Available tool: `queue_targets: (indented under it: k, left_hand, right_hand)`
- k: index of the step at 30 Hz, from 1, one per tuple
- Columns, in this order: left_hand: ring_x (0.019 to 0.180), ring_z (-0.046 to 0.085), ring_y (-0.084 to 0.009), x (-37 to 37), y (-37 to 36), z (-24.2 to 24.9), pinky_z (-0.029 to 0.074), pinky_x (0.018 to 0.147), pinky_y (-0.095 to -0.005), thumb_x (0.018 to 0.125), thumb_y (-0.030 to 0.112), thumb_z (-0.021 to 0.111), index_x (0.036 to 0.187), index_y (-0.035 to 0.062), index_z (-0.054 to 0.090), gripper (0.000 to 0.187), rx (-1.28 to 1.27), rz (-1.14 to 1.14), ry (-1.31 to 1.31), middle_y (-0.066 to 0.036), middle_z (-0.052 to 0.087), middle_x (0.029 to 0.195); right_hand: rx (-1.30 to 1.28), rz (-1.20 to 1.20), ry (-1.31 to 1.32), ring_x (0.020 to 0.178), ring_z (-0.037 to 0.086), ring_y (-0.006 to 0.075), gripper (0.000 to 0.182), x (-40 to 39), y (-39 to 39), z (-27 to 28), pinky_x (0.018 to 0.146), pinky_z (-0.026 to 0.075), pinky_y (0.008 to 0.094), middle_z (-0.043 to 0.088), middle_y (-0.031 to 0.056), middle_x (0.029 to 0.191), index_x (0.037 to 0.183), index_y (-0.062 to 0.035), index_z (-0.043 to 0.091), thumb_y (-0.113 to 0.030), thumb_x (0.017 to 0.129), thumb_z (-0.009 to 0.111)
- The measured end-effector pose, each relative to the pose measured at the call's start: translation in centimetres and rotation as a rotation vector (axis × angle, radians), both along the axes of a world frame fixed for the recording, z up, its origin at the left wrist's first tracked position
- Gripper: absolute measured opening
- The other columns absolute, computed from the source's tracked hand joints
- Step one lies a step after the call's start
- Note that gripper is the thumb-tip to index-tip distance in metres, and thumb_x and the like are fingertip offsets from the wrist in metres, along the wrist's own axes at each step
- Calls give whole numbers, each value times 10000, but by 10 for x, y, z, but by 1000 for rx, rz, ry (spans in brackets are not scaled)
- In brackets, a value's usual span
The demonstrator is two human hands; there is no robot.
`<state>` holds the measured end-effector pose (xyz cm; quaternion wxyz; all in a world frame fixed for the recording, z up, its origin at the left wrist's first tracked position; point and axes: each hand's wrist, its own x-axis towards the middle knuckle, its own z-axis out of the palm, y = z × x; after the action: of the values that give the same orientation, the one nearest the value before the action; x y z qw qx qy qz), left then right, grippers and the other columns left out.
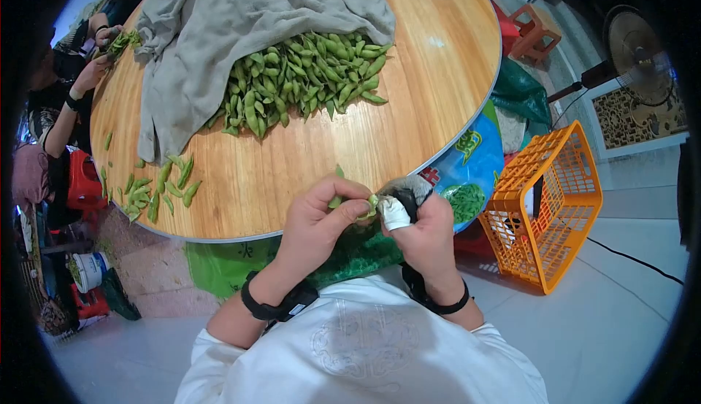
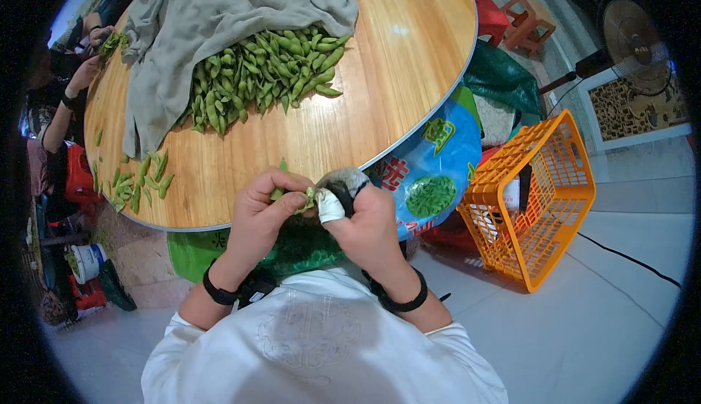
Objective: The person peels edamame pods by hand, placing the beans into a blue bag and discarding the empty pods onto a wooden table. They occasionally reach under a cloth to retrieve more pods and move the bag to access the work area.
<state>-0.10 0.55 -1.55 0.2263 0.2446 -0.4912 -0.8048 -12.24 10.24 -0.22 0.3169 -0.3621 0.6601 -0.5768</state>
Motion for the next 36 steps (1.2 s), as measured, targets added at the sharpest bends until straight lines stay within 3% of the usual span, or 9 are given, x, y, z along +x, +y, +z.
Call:
queue_targets:
  k: [2,6,10,13,16,24,29,33,36]
  left_hand:
    - [708,550,-87,-2,1,-5,453,651,-203,813,10,626,927,-7,559,133,-278,74,-29,-23,571,843]
    - [730,534,-63,-1,4,-8,436,656,-191,799,24,649,935,-10,582,155,-234,191,-58,-15,579,870]
    - [687,534,-53,2,-4,7,428,607,-184,806,54,656,893,-12,603,121,-234,30,-136,-8,592,815]
    - [638,536,-52,4,-7,7,425,565,-175,825,66,639,892,-15,611,109,-53,-67,-166,-11,594,757]
    - [608,541,-53,4,-7,8,425,534,-167,845,70,616,899,-21,611,106,52,-91,-142,-23,599,734]
    - [606,550,-59,4,-7,0,432,516,-175,860,52,588,888,-22,604,81,182,13,-13,-34,600,733]
    - [590,549,-72,7,-3,5,434,516,-195,803,16,634,842,7,619,43,-414,38,-72,-24,584,716]
    - [594,568,-126,14,-3,13,443,525,-229,751,22,673,818,20,622,84,-485,-25,-135,-54,581,717]
    - [633,585,-189,17,-2,12,455,546,-270,723,31,690,834,32,622,130,-863,-21,-166,-84,585,742]
  right_hand:
    - [-57,-85,362,582,601,296,143,5,-2,-4,515,456,331,589,165,670,846,-9,595,-85,738,650]
    - [-51,-23,633,586,583,344,155,8,0,-4,506,453,375,581,168,665,852,-15,601,-80,720,648]
    - [-78,-41,676,591,580,352,152,9,1,-3,497,449,370,586,177,688,848,-9,601,-79,720,645]
    - [-47,-8,467,587,599,278,151,5,2,-3,519,454,323,603,148,702,846,-3,603,-71,721,652]
    - [61,-22,-175,670,536,85,147,-2,5,-3,616,451,236,603,33,741,877,12,605,-64,763,657]
    - [16,54,-253,725,536,56,137,0,3,0,649,448,215,613,13,800,921,18,606,-45,802,631]
    - [105,81,-291,691,527,51,114,-4,5,6,621,443,209,601,-2,756,899,20,607,-20,792,614]
    - [15,166,-75,633,516,52,95,-8,6,3,561,427,210,582,-14,699,873,19,604,-16,785,600]
    - [46,210,-97,599,509,54,87,-9,7,6,531,413,212,572,-14,675,868,14,603,-27,792,593]
